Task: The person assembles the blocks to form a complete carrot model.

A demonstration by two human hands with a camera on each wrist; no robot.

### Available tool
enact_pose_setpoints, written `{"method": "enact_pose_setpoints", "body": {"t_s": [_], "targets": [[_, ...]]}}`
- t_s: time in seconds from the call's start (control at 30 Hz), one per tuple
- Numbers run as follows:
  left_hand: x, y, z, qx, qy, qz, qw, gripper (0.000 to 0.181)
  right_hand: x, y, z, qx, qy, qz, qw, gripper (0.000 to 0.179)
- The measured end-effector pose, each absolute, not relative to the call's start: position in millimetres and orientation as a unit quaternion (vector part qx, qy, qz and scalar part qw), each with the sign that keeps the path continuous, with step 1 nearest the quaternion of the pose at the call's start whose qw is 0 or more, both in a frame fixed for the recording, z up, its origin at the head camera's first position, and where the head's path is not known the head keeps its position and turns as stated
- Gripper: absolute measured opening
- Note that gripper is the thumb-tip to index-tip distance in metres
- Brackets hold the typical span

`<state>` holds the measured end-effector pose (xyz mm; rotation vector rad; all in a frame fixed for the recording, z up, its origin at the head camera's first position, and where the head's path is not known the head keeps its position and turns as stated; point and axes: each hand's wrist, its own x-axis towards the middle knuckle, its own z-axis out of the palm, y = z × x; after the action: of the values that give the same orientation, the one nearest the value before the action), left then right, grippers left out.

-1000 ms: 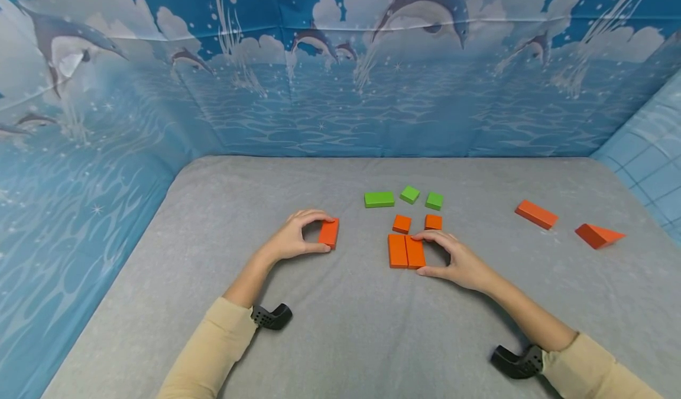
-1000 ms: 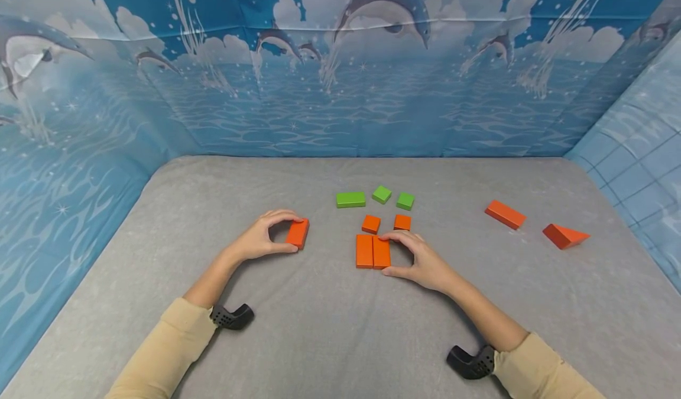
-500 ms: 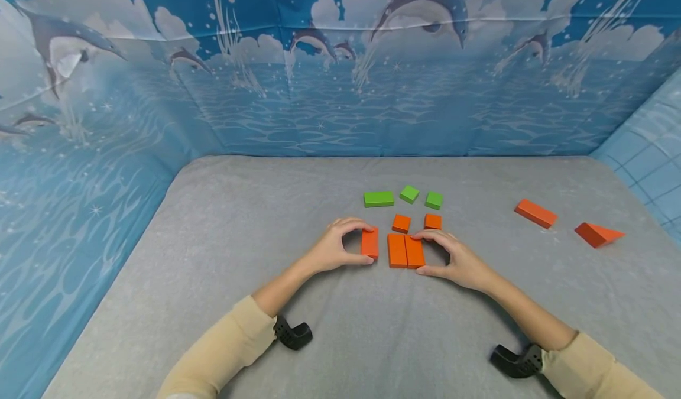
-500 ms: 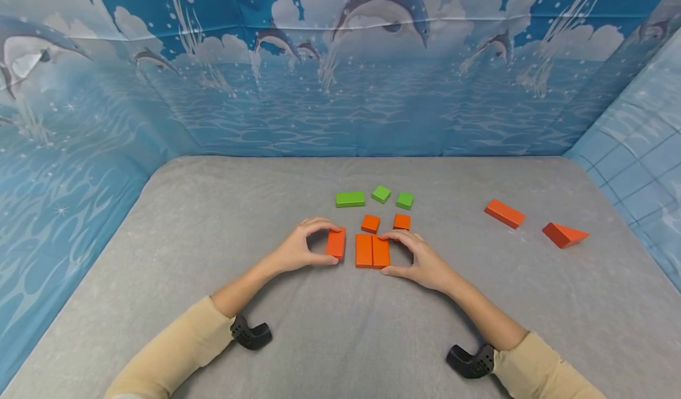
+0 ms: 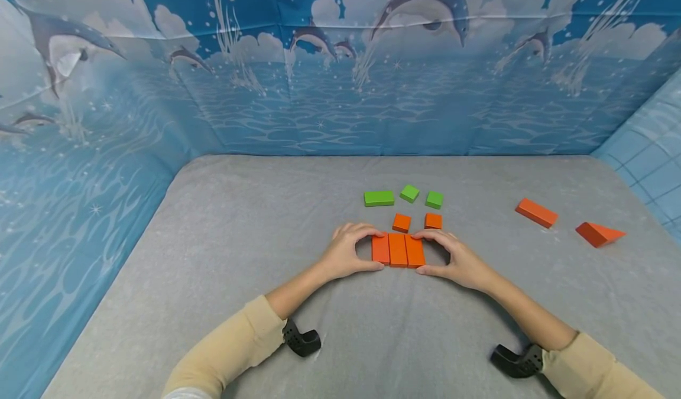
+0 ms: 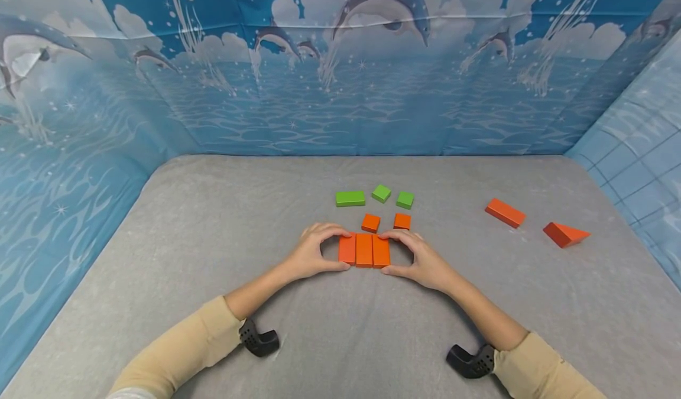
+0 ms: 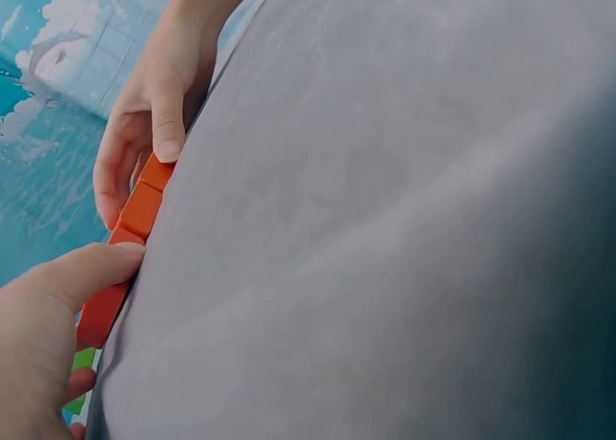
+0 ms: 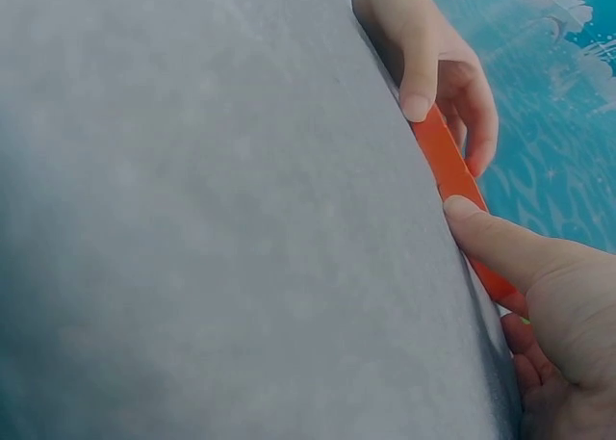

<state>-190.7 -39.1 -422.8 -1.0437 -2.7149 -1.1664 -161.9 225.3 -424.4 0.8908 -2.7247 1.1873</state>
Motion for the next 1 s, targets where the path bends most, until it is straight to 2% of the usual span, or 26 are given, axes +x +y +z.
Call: {"method": "enact_pose_setpoints", "body": {"t_s": [0.6,0.87,1.0], "targets": [[-190.1,-39.5,-425.4,-0.334,-0.869,-0.365,0.005,0.055,-162.4,225.2,-427.6,0.29,-0.874,0.388,0.029,0.057],[-189.4,-40.9,-425.2,-0.344,-0.859,-0.378,0.014,0.032,-161.2,223.2,-424.6,0.292,-0.871,0.393,0.029,0.059],[-189.7,-40.9,-426.8,-0.345,-0.86,-0.377,0.015,0.03,-160.3,222.8,-423.3,0.295,-0.872,0.391,0.03,0.06]]}}
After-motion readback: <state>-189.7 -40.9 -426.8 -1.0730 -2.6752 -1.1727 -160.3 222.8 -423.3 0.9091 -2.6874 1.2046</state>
